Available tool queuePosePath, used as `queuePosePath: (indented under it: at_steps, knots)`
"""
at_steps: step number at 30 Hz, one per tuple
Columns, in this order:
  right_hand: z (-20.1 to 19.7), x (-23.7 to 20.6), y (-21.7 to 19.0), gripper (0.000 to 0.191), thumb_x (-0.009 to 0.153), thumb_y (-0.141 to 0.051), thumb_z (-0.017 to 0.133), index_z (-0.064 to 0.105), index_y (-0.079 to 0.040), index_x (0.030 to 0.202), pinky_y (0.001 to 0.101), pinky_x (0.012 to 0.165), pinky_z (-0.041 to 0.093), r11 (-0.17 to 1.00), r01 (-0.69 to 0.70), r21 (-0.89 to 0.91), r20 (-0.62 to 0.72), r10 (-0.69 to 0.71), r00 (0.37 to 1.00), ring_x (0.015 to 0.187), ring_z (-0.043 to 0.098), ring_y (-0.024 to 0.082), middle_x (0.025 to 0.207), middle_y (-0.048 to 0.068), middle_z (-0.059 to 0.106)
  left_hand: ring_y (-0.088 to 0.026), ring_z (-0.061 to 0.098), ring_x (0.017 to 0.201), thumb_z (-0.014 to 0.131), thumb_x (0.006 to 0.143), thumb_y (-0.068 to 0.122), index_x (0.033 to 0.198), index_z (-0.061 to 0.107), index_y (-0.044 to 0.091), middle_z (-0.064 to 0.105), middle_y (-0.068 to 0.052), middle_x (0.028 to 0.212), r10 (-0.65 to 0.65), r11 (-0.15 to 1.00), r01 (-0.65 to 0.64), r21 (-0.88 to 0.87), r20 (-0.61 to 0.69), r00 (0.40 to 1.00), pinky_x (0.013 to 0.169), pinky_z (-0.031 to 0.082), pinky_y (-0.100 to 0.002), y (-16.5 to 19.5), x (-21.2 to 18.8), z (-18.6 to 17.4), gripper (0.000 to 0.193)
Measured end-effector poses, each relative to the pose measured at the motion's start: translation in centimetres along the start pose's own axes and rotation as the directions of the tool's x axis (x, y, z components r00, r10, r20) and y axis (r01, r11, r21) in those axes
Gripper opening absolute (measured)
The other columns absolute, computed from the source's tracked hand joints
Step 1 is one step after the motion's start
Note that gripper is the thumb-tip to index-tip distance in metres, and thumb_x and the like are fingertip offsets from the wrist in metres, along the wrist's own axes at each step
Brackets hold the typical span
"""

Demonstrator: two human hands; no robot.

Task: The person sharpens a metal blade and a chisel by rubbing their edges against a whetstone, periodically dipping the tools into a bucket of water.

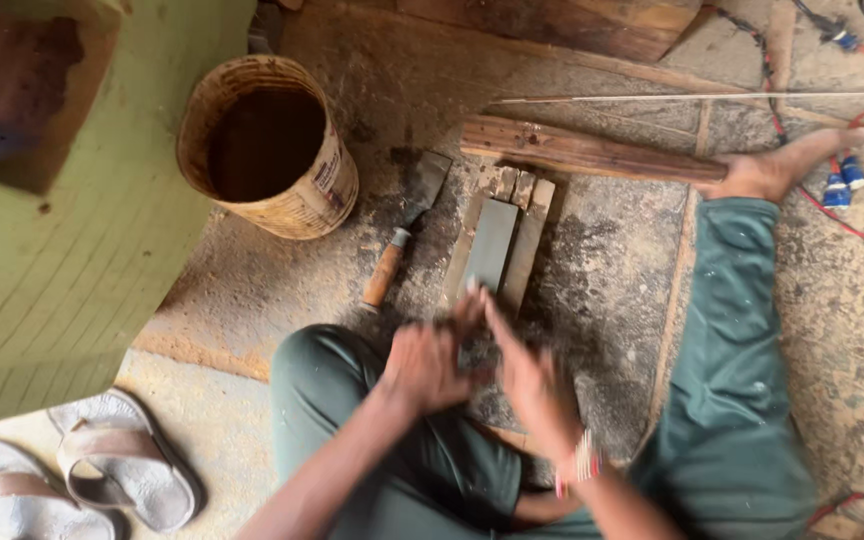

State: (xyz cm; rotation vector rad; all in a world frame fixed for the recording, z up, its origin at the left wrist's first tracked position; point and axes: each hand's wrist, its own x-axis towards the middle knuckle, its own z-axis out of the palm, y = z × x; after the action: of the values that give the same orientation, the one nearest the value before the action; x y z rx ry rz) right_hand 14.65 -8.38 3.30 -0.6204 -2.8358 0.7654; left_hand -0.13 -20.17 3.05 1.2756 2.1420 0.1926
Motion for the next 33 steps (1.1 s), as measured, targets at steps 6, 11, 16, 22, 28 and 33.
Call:
queuePosePath:
  at_steps: [6,11,16,22,28,33]
  knots:
    - [-1.1,6.6,2.8,0.078,0.09,0.007,0.059,0.037,-0.017,0.161,0.0213,0.041,0.051,0.998,0.059,-0.013,-0.086,-0.06,0.995,0.042,0.056,0.01,0.055,0.006,0.063,-0.029,0.07,0.112,0.066,0.082,0.069,0.163,0.031,0.03,0.049,-0.009,0.153,-0.067,0.997,0.067,0.035,0.003,0.998,0.084,0.06,-0.04,0.5,8.0,-4.4,0.097]
    - [-2.2,8.3,3.5,0.072,0.094,0.005,0.058,0.041,-0.021,0.158,0.0268,0.041,0.046,0.995,0.094,-0.024,-0.126,-0.097,0.987,0.04,0.056,0.014,0.068,0.007,0.068,-0.031,0.07,0.11,0.061,0.084,0.066,0.161,0.021,0.025,0.031,-0.005,0.167,0.057,0.998,-0.056,0.009,-0.087,0.995,0.082,0.06,-0.044,1.3,8.1,-7.4,0.096]
    - [0.9,-1.2,0.1,0.071,0.09,0.009,0.057,0.04,-0.012,0.156,0.024,0.033,0.042,0.99,-0.044,0.133,0.023,0.041,0.999,0.035,0.052,0.009,0.05,0.003,0.061,-0.031,0.067,0.119,0.069,0.075,0.063,0.16,0.023,0.024,0.035,-0.006,0.164,0.07,0.992,-0.086,-0.093,-0.161,0.984,0.094,0.056,-0.045,0.6,-0.7,-0.8,0.104]
    - [-2.0,8.4,2.1,0.067,0.096,0.011,0.052,0.039,-0.011,0.158,0.027,0.034,0.041,0.994,-0.105,0.013,0.05,0.104,0.993,0.034,0.049,0.012,0.05,0.005,0.057,-0.021,0.075,0.089,0.061,0.082,0.071,0.163,0.025,0.029,0.037,0.0,0.165,-0.006,0.997,0.005,0.075,0.011,1.0,0.062,0.054,-0.029,1.0,9.2,-7.0,0.099]
    - [-1.6,4.5,0.3,0.071,0.094,0.011,0.052,0.039,-0.017,0.158,0.0261,0.029,0.042,0.988,-0.152,0.035,0.056,0.15,0.987,0.034,0.048,0.011,0.052,0.007,0.06,-0.019,0.073,0.094,0.061,0.08,0.064,0.161,0.02,0.029,0.032,-0.006,0.165,0.055,0.998,-0.049,0.05,-0.116,0.992,0.05,0.058,-0.031,0.3,4.6,-3.5,0.097]
    - [-0.2,0.5,-0.7,0.078,0.087,0.01,0.055,0.033,-0.014,0.158,0.0262,0.031,0.042,0.982,-0.126,0.139,0.073,0.117,0.99,0.035,0.052,0.009,0.056,0.003,0.064,-0.026,0.073,0.1,0.072,0.069,0.055,0.164,0.028,0.023,0.054,-0.009,0.15,0.185,0.982,-0.16,0.104,-0.313,0.932,0.076,0.061,-0.034,-0.8,1.9,0.9,0.11]
